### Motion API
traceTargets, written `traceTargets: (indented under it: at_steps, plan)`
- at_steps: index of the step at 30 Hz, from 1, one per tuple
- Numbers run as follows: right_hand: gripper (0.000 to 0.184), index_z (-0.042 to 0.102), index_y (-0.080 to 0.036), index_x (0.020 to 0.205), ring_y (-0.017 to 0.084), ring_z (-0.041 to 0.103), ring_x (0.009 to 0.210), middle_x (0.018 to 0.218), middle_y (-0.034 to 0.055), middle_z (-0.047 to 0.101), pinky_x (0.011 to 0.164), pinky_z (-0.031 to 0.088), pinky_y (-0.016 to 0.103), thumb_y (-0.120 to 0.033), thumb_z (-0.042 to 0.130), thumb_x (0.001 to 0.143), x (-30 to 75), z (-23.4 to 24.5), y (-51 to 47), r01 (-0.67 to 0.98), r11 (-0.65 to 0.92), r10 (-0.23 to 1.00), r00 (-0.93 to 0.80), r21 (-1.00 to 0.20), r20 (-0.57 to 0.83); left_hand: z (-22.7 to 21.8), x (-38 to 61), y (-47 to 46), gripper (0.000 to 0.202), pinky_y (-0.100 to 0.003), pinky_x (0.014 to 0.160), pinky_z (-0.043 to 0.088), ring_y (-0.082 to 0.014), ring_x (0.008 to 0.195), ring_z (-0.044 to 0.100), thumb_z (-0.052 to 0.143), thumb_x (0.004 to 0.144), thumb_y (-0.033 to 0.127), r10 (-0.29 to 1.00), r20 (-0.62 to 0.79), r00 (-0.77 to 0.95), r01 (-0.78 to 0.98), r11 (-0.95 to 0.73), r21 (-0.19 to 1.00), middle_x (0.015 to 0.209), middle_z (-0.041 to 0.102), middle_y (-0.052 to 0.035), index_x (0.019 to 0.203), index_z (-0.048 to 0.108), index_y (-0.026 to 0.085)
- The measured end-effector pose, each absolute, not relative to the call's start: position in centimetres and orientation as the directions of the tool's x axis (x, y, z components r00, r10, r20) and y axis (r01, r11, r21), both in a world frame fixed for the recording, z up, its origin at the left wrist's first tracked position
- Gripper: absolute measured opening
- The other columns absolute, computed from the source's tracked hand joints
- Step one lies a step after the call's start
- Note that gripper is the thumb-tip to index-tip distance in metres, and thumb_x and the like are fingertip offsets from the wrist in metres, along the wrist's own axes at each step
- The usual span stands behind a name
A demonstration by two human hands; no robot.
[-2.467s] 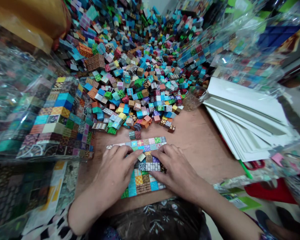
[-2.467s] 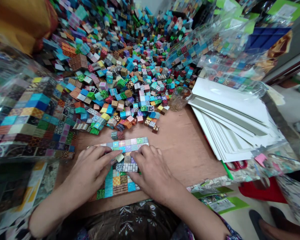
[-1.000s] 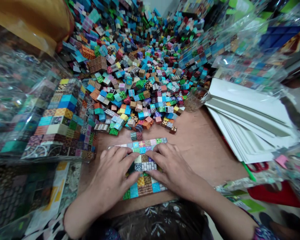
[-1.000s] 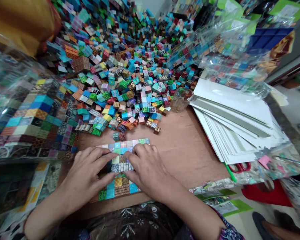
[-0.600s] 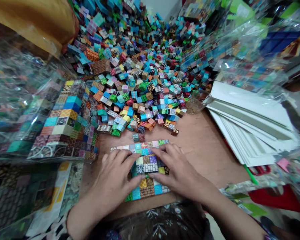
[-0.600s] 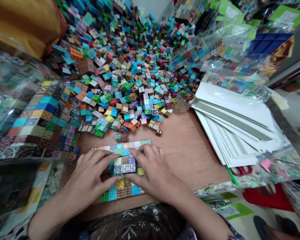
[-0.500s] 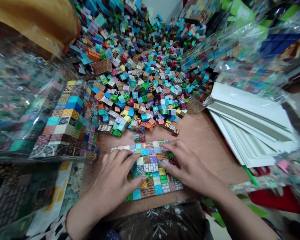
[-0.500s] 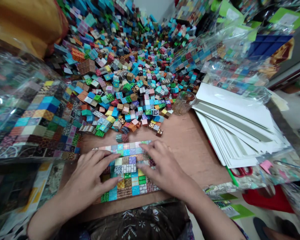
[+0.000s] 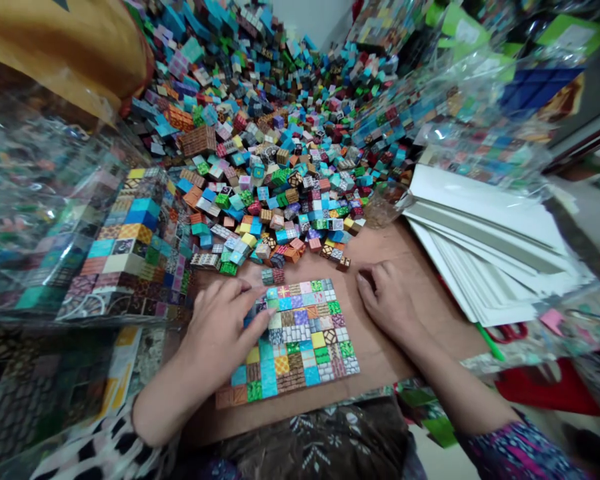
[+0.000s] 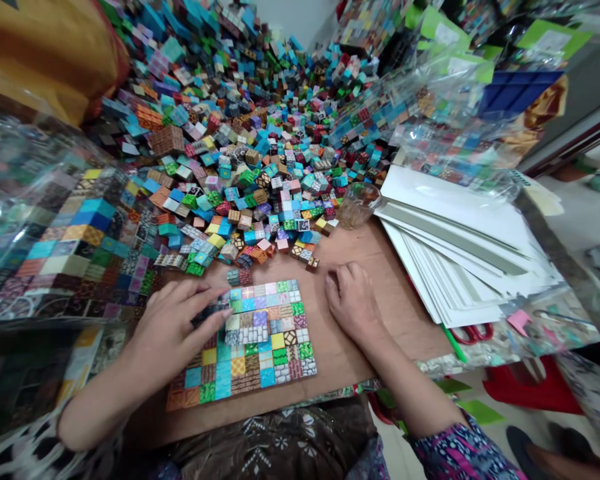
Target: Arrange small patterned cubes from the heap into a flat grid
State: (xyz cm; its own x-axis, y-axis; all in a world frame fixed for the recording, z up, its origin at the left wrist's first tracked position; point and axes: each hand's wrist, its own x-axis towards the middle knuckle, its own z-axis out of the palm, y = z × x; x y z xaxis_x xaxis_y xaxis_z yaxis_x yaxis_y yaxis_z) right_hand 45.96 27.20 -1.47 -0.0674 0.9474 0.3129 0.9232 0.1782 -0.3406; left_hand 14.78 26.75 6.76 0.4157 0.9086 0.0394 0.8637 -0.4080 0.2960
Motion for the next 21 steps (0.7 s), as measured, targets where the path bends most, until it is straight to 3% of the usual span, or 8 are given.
traceTargets:
  at_steps: [5,9,13,21]
  plan:
    - [0.020,0.061,-0.017,0.099,0.027,0.054,0.088,0.091,0.0113,0.057,0.079,0.044,0.041,-0.027,0.045,0.094,46.0,-1.3,27.2,0.910,0.178,0.942,-0.048,-0.374,0.332,7.5,16.5,29.2,0.035,-0.044,0.082,0.042,-0.0313,0.098,0.054,0.050,0.093,0.035,0.930,-0.040,0.366,0.927,-0.360,0.108,0.104,0.062,-0.0103,0.120,0.067,0.021]
    - [0.020,0.061,-0.016,0.097,0.026,0.054,0.086,0.090,0.0106,0.056,0.078,0.044,0.039,-0.028,0.045,0.094,45.9,-1.3,27.3,0.906,0.166,0.945,-0.034,-0.389,0.325,7.4,17.3,30.6,0.036,-0.046,0.083,0.044,-0.0338,0.098,0.056,0.048,0.093,0.039,0.939,-0.086,0.334,0.942,-0.332,0.041,0.100,0.062,-0.0110,0.115,0.069,0.020]
    - [0.020,0.062,-0.015,0.097,0.026,0.055,0.088,0.091,0.0113,0.057,0.080,0.045,0.040,-0.026,0.045,0.094,45.8,-1.1,27.3,0.908,0.153,0.949,-0.025,-0.391,0.313,7.1,17.6,31.5,0.039,-0.045,0.081,0.045,-0.0338,0.095,0.057,0.047,0.092,0.047,0.943,-0.123,0.308,0.951,-0.307,0.029,0.094,0.061,-0.0116,0.100,0.071,0.018]
    - [0.020,0.062,-0.016,0.097,0.025,0.055,0.087,0.090,0.0106,0.057,0.078,0.045,0.039,-0.026,0.045,0.094,46.0,-1.1,27.4,0.909,0.163,0.948,-0.037,-0.384,0.315,6.7,18.0,31.8,0.038,-0.042,0.078,0.047,-0.0309,0.092,0.060,0.046,0.091,0.045,0.942,-0.111,0.318,0.948,-0.317,0.022,0.090,0.062,-0.0102,0.102,0.070,0.018]
